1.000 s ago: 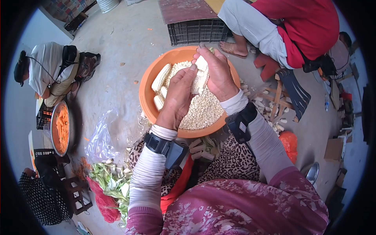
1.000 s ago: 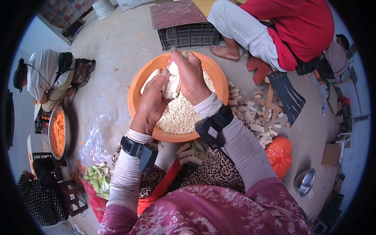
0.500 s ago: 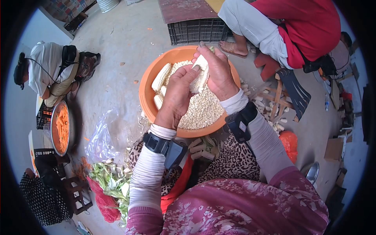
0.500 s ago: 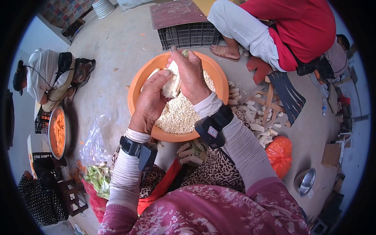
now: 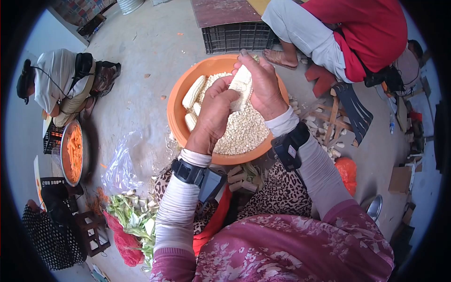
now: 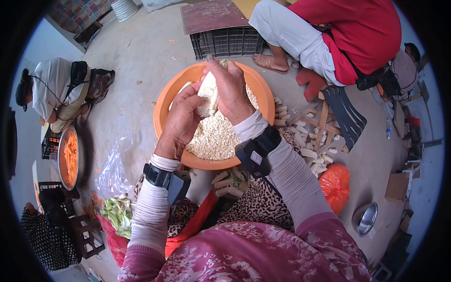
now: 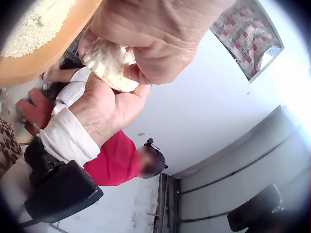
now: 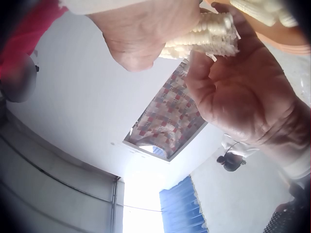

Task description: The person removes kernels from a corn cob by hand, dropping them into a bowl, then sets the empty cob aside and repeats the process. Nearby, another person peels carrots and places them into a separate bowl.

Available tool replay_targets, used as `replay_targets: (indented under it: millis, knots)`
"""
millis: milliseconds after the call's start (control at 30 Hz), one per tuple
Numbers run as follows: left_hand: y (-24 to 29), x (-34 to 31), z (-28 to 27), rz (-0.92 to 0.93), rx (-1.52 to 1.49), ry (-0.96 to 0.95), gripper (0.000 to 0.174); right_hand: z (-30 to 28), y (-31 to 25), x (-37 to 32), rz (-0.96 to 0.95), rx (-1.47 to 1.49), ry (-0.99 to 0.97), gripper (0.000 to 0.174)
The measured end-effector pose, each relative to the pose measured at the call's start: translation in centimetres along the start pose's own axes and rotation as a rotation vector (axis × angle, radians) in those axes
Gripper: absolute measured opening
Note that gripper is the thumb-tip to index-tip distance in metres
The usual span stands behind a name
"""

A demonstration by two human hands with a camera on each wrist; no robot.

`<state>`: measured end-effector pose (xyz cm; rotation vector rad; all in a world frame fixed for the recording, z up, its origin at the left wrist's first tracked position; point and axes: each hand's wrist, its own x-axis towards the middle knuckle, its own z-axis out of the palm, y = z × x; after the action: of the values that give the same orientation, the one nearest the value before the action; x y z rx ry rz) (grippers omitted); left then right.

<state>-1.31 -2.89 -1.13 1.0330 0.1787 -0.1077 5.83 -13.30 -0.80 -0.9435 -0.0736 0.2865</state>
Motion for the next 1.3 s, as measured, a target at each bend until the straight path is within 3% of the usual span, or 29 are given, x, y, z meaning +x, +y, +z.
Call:
replay_targets:
  millis: [200, 267, 367, 600, 867, 967, 1300]
  knots:
    - [0.2, -0.1, 0.4, -0.02, -0.057, 0.014, 0.028, 0.0, 0.4, 0.1, -0.013, 0.03, -0.023, 0.02]
    - [0.2, -0.1, 0.5, -0.021, 0.118, 0.082, 0.027, 0.1, 0.6, 0.0, -0.04, -0.017, 0.0, 0.025]
    - [0.4, -0.2, 0.8, -0.029, 0.138, 0.1, 0.026, -0.1, 0.6, 0.0, -0.02, -0.04, -0.011, 0.019]
    - [0.5, -0.1, 0.4, -0.006, 0.2, 0.064, 0.03, 0.6, 0.4, -0.3, -0.058, -0.07, -0.015, 0.024]
    - [0.7, 0.2, -0.6, -0.082, -0.066, -0.045, 0.03, 0.0, 0.2, 0.2, -0.029, -0.007, -0.041, 0.017]
    - [0.5, 0.2, -0.3, -0.11, -0.142, 0.054, 0.026, 0.2, 0.3, 0.1, -0.033, 0.002, -0.027, 0.026]
    - [0.2, 0.4, -0.4, -0.095, -0.159, 0.035, 0.025, 0.3, 0.3, -0.2, -0.039, -0.001, -0.024, 0.025]
